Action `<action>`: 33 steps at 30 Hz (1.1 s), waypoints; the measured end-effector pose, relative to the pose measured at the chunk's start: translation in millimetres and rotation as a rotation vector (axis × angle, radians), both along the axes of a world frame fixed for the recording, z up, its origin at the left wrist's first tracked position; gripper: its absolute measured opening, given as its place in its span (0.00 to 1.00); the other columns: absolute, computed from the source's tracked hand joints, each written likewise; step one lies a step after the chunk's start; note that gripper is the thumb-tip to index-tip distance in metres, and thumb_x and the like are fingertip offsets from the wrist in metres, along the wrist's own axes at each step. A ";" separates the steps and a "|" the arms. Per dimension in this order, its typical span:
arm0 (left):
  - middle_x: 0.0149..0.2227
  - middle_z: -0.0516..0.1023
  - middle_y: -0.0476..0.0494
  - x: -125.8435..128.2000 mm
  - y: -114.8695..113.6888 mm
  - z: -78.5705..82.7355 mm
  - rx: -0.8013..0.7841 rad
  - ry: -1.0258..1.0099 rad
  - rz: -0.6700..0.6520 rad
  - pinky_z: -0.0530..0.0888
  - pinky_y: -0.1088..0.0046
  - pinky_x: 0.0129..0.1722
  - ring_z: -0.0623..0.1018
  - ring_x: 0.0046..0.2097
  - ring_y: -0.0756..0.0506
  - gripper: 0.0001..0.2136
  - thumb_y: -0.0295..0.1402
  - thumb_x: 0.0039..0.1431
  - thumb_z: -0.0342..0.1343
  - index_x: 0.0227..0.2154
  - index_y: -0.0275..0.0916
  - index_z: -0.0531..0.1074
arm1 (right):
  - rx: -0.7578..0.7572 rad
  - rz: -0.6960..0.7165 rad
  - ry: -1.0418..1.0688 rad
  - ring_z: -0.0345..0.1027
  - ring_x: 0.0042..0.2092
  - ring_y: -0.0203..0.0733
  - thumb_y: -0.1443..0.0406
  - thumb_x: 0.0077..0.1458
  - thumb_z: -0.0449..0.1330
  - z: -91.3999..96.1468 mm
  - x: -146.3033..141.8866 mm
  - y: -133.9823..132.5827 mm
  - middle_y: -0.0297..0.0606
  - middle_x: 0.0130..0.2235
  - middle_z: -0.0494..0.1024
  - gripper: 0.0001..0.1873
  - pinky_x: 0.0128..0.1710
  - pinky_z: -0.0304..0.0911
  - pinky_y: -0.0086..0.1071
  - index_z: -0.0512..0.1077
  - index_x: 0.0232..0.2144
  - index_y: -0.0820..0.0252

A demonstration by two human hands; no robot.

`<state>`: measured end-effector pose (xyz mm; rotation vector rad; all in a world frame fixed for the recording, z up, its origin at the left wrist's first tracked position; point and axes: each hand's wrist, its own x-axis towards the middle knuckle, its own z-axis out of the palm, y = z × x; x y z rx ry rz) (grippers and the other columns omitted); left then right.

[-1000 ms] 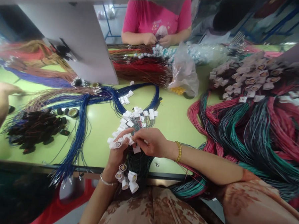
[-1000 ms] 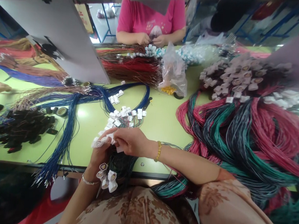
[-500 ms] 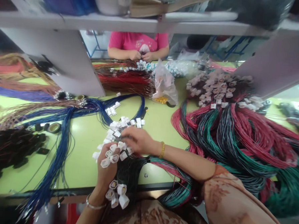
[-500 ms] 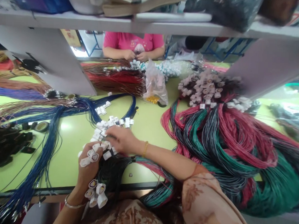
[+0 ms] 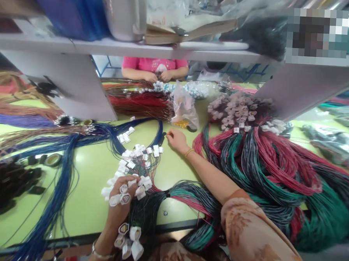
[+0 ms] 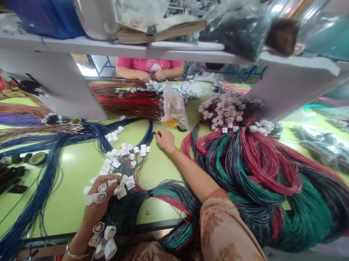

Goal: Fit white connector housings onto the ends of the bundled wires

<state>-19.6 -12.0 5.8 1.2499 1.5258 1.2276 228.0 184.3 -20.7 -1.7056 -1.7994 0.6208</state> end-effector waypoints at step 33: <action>0.33 0.83 0.46 -3.8 -17.7 -10.6 -0.034 -0.239 0.050 0.77 0.68 0.37 0.80 0.34 0.46 0.17 0.41 0.48 0.69 0.38 0.39 0.76 | 0.192 0.703 0.427 0.71 0.37 0.38 0.71 0.61 0.57 50.7 -82.7 -142.3 0.38 0.35 0.77 0.07 0.38 0.66 0.32 0.75 0.35 0.60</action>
